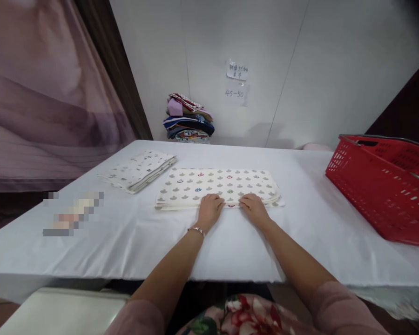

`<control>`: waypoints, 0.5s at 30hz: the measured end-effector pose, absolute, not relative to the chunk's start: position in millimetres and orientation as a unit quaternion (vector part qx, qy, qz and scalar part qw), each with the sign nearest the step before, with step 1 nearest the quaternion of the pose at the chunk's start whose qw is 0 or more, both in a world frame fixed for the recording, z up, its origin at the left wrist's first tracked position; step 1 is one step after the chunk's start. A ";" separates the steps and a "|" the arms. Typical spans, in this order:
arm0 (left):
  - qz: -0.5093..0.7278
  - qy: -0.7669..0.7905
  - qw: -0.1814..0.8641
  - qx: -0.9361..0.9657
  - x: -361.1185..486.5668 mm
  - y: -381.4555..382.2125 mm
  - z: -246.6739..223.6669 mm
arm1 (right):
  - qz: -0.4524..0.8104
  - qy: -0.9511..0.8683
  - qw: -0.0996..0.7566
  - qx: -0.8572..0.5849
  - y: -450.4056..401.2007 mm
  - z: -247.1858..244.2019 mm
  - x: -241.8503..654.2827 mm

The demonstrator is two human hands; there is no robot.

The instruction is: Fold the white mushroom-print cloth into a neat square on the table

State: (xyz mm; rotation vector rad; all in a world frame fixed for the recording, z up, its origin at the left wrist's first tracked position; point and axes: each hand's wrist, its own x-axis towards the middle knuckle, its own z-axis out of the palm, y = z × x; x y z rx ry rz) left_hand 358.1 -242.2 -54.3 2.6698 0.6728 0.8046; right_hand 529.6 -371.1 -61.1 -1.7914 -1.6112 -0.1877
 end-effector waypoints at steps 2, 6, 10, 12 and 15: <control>0.283 0.230 0.136 0.921 357.5 -242.2 -54.3 | -0.064 -0.617 0.370 -0.692 -369.9 -62.0 529.6; 0.284 0.227 0.140 0.921 357.8 -243.4 -52.0 | -0.046 -0.605 0.391 -0.692 -368.6 -63.5 530.2; 0.287 0.218 0.142 0.922 357.9 -244.8 -50.4 | -0.046 -0.602 0.395 -0.692 -370.5 -60.6 528.3; 0.288 0.213 0.142 0.923 357.4 -244.9 -50.5 | -0.055 -0.607 0.390 -0.690 -372.1 -58.6 527.0; 0.284 0.209 0.141 0.925 356.7 -244.5 -51.3 | -0.067 -0.618 0.376 -0.687 -373.9 -57.3 526.1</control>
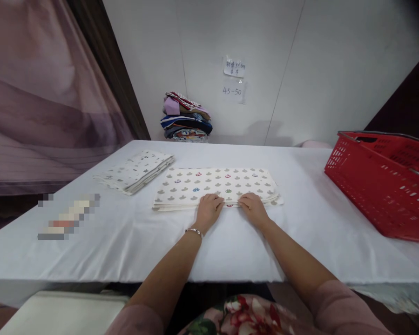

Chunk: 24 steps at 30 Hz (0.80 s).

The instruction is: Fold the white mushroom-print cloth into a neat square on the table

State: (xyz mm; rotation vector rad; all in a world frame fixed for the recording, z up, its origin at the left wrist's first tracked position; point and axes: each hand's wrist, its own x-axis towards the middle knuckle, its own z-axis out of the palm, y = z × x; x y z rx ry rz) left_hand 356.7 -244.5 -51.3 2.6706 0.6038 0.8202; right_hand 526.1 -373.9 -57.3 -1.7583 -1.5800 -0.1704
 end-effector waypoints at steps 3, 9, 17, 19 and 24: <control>0.278 0.209 0.137 0.928 356.9 -243.8 -52.0 | -0.071 -0.625 0.362 -0.688 -374.4 -58.1 526.7; 0.276 0.202 0.128 0.931 357.7 -243.7 -52.7 | -0.078 -0.632 0.348 -0.688 -374.3 -61.5 528.8; 0.268 0.185 0.118 0.938 357.1 -242.6 -53.2 | -0.081 -0.638 0.339 -0.687 -374.9 -61.4 528.9; 0.268 0.184 0.120 0.938 356.9 -241.5 -53.9 | -0.083 -0.633 0.337 -0.692 -380.9 -59.2 535.1; 0.275 0.179 0.130 0.936 357.0 -239.6 -55.1 | -0.089 -0.578 0.350 -0.732 -412.0 -54.0 563.1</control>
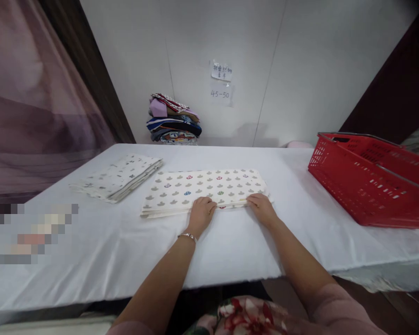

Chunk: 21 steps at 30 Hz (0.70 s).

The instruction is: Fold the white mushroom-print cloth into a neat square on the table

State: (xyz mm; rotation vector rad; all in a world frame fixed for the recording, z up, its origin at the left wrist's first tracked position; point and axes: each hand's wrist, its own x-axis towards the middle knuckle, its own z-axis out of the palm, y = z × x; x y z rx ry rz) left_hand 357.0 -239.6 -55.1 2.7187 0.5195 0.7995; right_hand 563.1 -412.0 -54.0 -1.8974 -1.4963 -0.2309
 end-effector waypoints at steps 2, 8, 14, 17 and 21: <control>0.277 0.178 0.129 0.936 357.3 -239.3 -54.8 | -0.088 -0.562 0.352 -0.744 -422.6 -53.2 571.1; 0.276 0.181 0.136 0.934 357.2 -239.6 -53.0 | -0.100 -0.563 0.331 -0.751 -424.8 -54.1 574.3; 0.273 0.180 0.137 0.935 356.6 -239.5 -52.6 | -0.102 -0.588 0.300 -0.744 -419.8 -60.7 578.8; 0.271 0.181 0.139 0.935 356.6 -239.2 -52.6 | -0.108 -0.583 0.303 -0.746 -417.8 -61.5 578.3; 0.271 0.179 0.138 0.936 356.7 -238.8 -53.2 | -0.118 -0.568 0.315 -0.751 -417.8 -57.6 574.0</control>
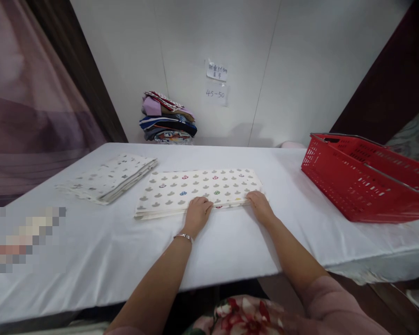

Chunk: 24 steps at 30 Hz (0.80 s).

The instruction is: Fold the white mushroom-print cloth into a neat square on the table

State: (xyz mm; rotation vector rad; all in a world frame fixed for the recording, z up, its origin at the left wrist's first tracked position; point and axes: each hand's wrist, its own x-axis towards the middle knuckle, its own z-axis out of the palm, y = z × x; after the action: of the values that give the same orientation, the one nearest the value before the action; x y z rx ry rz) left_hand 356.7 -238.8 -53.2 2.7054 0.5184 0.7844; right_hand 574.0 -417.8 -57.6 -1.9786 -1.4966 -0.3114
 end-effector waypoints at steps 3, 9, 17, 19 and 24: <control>0.274 0.178 0.136 0.935 357.1 -238.5 -53.8 | -0.133 -0.554 0.322 -0.756 -422.3 -55.4 572.4; 0.271 0.182 0.135 0.935 357.1 -238.7 -52.6 | -0.135 -0.568 0.296 -0.756 -425.3 -60.2 576.8; 0.270 0.179 0.135 0.936 355.9 -239.4 -51.1 | -0.132 -0.577 0.279 -0.756 -418.0 -64.5 578.1; 0.275 0.177 0.135 0.935 355.9 -238.8 -52.5 | -0.136 -0.571 0.288 -0.757 -418.1 -61.8 575.1; 0.275 0.176 0.135 0.936 356.3 -237.8 -54.4 | -0.182 -0.570 0.305 -0.741 -423.7 -57.6 571.4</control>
State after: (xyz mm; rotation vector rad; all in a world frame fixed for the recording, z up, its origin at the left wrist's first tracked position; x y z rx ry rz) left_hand 356.3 -237.8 -54.4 2.7115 0.5097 0.7956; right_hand 571.4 -423.7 -57.6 -1.9629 -1.5089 -0.4818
